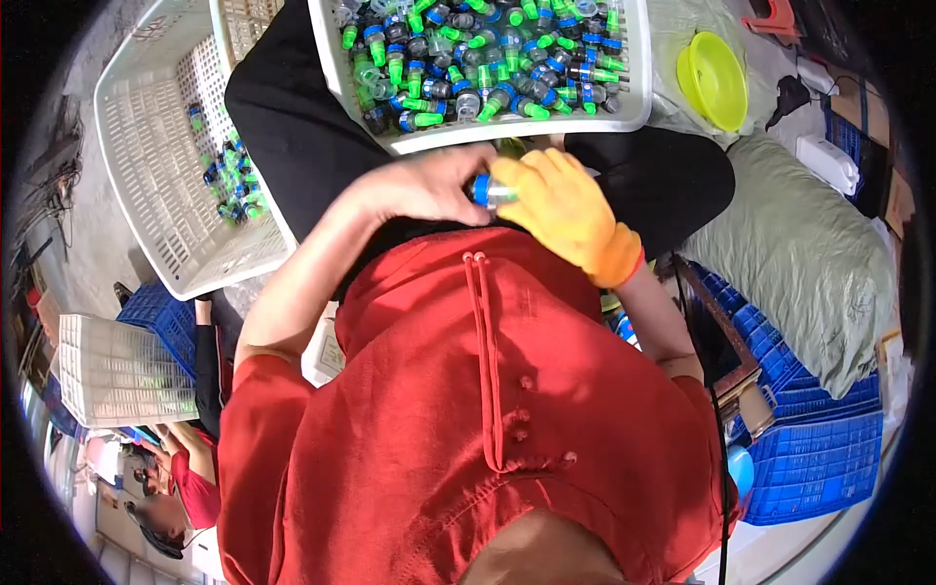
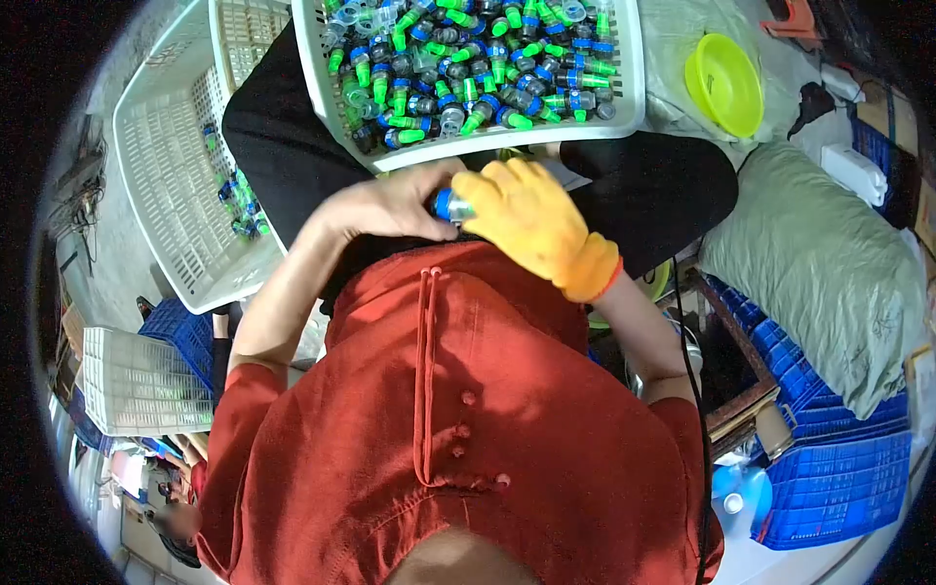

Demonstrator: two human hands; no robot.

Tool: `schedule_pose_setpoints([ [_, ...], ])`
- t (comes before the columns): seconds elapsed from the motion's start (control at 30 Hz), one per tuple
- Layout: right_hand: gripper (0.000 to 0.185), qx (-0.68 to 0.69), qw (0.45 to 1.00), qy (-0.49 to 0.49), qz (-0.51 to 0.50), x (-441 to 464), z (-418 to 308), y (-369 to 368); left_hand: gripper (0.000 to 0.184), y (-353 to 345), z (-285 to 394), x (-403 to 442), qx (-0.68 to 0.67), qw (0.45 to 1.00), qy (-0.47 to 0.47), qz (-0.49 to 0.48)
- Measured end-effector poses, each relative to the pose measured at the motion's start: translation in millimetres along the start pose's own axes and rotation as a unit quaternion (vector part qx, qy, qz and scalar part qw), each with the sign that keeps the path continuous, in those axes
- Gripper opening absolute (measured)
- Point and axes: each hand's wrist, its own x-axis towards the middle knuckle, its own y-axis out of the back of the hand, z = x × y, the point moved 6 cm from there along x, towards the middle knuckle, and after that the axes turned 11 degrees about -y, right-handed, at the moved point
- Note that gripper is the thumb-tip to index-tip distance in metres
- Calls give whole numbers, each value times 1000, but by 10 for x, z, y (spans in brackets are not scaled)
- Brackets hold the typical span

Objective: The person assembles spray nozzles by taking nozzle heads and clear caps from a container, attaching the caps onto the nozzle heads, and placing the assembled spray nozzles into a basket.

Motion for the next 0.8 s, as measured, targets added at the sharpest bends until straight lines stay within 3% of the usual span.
schedule_pose_setpoints([
  [0.07,38,26,1000,1,-1,-62,-84,-19,45,-96,96,33,143,981,127,-6],
  [0.1,38,24,1000,2,0,-97,-61,-68,39,-86,145,20,232,962,134,54],
  [0.17,39,259,942,-183,-111,-195,220,-341,35,-95,247,74,340,925,158,67],
  [0.2,39,256,943,-179,-112,-183,250,-367,35,-81,261,92,370,912,165,64],
  [0.33,40,282,948,-133,-69,-85,231,-316,38,-35,192,136,402,905,122,66],
  [0.47,25,232,968,-84,34,5,234,-204,42,61,137,200,363,922,89,99],
  [0.57,11,409,888,-210,-18,51,490,-210,34,101,152,375,407,897,32,170],
  [0.6,13,409,893,-186,-1,111,570,-176,33,140,82,484,423,886,-2,190],
  [0.67,22,293,942,-160,44,282,840,-106,33,234,-209,750,429,883,28,188],
  [0.73,35,40,982,-148,109,405,974,120,36,409,-481,973,507,832,91,205],
  [0.77,35,20,975,-172,138,449,1071,187,39,477,-725,1093,477,843,220,119],
  [0.8,35,3,967,-197,164,468,1145,245,39,572,-801,1149,471,845,224,121],
])
